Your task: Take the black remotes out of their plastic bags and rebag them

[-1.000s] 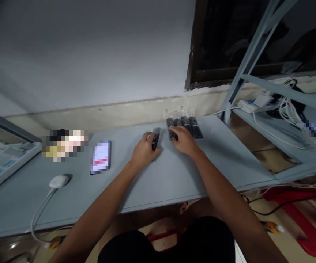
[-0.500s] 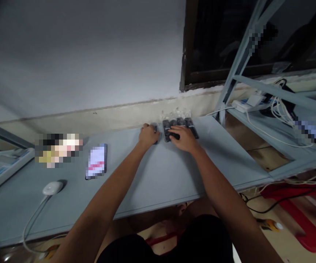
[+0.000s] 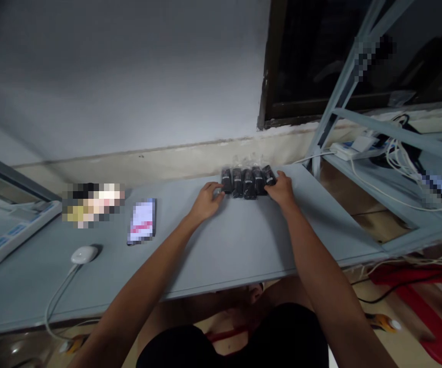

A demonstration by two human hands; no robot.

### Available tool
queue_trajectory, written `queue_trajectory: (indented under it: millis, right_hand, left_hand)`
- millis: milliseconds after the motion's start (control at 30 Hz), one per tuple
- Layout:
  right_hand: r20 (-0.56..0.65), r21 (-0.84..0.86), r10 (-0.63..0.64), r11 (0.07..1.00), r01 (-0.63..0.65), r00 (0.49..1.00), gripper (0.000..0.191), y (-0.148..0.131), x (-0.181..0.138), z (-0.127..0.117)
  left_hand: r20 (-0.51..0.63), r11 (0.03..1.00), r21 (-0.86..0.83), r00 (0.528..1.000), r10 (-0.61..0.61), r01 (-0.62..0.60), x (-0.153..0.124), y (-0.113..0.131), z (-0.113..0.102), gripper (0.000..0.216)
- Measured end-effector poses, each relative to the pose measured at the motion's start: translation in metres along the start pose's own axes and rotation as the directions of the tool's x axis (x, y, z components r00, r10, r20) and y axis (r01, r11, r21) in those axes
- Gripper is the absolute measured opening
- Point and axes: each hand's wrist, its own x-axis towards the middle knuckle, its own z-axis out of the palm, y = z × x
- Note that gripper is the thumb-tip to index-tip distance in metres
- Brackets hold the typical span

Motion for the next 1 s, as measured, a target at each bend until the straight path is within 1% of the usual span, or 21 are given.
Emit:
queue_trajectory:
  millis: [67, 133, 167, 200, 267, 300, 333, 400, 433, 500, 567, 600, 667, 733, 800, 867, 900, 933, 1000]
  right_hand:
    - [0.015, 0.131, 0.088, 0.987, -0.089, 0.996, 0.077, -0.007, -0.001, -0.002]
    - [0.051, 0.331, 0.161, 0.928, -0.169, 0.986, 0.074, -0.017, -0.004, -0.006]
    - [0.084, 0.453, 0.166, 0.872, -0.187, 0.982, 0.068, -0.024, -0.007, -0.009]
    - [0.13, 0.572, 0.146, 0.797, -0.194, 0.981, 0.059, -0.031, -0.01, -0.01]
    - [0.24, 0.742, 0.061, 0.631, -0.224, 0.969, 0.039, -0.046, -0.019, -0.012]
    - [0.29, 0.779, 0.049, 0.568, -0.265, 0.956, 0.031, -0.053, -0.025, -0.012]
    - [0.354, 0.783, 0.052, 0.529, -0.327, 0.934, 0.025, -0.061, -0.033, -0.01]
    - [0.481, 0.74, 0.056, 0.508, -0.44, 0.875, 0.021, -0.075, -0.049, -0.004]
    - [0.509, 0.73, 0.038, 0.51, -0.455, 0.86, 0.022, -0.082, -0.058, 0.001]
    - [0.535, 0.736, -0.024, 0.504, -0.452, 0.844, 0.024, -0.091, -0.074, 0.01]
    - [0.546, 0.754, -0.078, 0.481, -0.448, 0.834, 0.027, -0.096, -0.084, 0.017]
    - [0.531, 0.765, -0.085, 0.476, -0.434, 0.843, 0.028, -0.096, -0.087, 0.02]
    - [0.48, 0.789, -0.088, 0.478, -0.386, 0.873, 0.031, -0.095, -0.088, 0.023]
    - [0.434, 0.803, -0.095, 0.492, -0.337, 0.896, 0.038, -0.092, -0.085, 0.022]
    - [0.434, 0.796, -0.113, 0.513, -0.322, 0.894, 0.043, -0.09, -0.081, 0.02]
    - [0.465, 0.783, -0.119, 0.517, -0.345, 0.877, 0.045, -0.088, -0.077, 0.018]
    - [0.482, 0.781, -0.108, 0.504, -0.37, 0.87, 0.044, -0.087, -0.075, 0.017]
    - [0.497, 0.781, -0.086, 0.479, -0.401, 0.864, 0.042, -0.086, -0.073, 0.016]
    - [0.52, 0.783, -0.029, 0.417, -0.462, 0.854, 0.037, -0.086, -0.069, 0.013]
  left_hand:
    - [-0.032, 0.998, -0.054, 0.999, 0.015, -0.017, -0.009, 0.004, -0.008, 0.029]
    - [-0.074, 0.991, -0.131, 0.997, 0.005, -0.015, -0.017, 0.01, -0.014, 0.027]
    - [-0.093, 0.984, -0.177, 0.996, -0.012, -0.005, -0.02, 0.013, -0.016, 0.026]
    - [-0.103, 0.973, -0.229, 0.994, -0.037, 0.013, -0.023, 0.017, -0.018, 0.026]
    - [-0.065, 0.935, -0.347, 0.993, -0.102, 0.073, -0.028, 0.025, -0.02, 0.026]
    - [-0.015, 0.906, -0.408, 0.992, -0.129, 0.112, -0.03, 0.029, -0.019, 0.028]
    - [0.047, 0.873, -0.464, 0.988, -0.147, 0.152, -0.032, 0.032, -0.018, 0.032]
    - [0.168, 0.803, -0.551, 0.973, -0.161, 0.228, -0.034, 0.039, -0.014, 0.042]
    - [0.215, 0.77, -0.583, 0.963, -0.162, 0.26, -0.035, 0.041, -0.012, 0.047]
    - [0.262, 0.709, -0.636, 0.949, -0.172, 0.304, -0.037, 0.044, -0.007, 0.06]
    - [0.265, 0.663, -0.677, 0.946, -0.188, 0.321, -0.038, 0.043, -0.004, 0.071]
    - [0.26, 0.65, -0.689, 0.946, -0.193, 0.321, -0.038, 0.042, -0.003, 0.075]
    - [0.241, 0.645, -0.698, 0.95, -0.198, 0.311, -0.037, 0.038, -0.004, 0.076]
    - [0.206, 0.657, -0.695, 0.956, -0.207, 0.292, -0.034, 0.033, -0.007, 0.07]
    - [0.14, 0.672, -0.694, 0.964, -0.225, 0.258, -0.03, 0.026, -0.01, 0.061]
    - [0.038, 0.676, -0.708, 0.966, -0.255, 0.206, -0.026, 0.019, -0.013, 0.051]
    - [-0.026, 0.67, -0.722, 0.961, -0.276, 0.173, -0.023, 0.016, -0.015, 0.048]
    - [-0.103, 0.657, -0.742, 0.946, -0.307, 0.133, -0.021, 0.012, -0.018, 0.048]
    - [-0.227, 0.636, -0.771, 0.911, -0.343, 0.047, -0.018, 0.006, -0.026, 0.055]
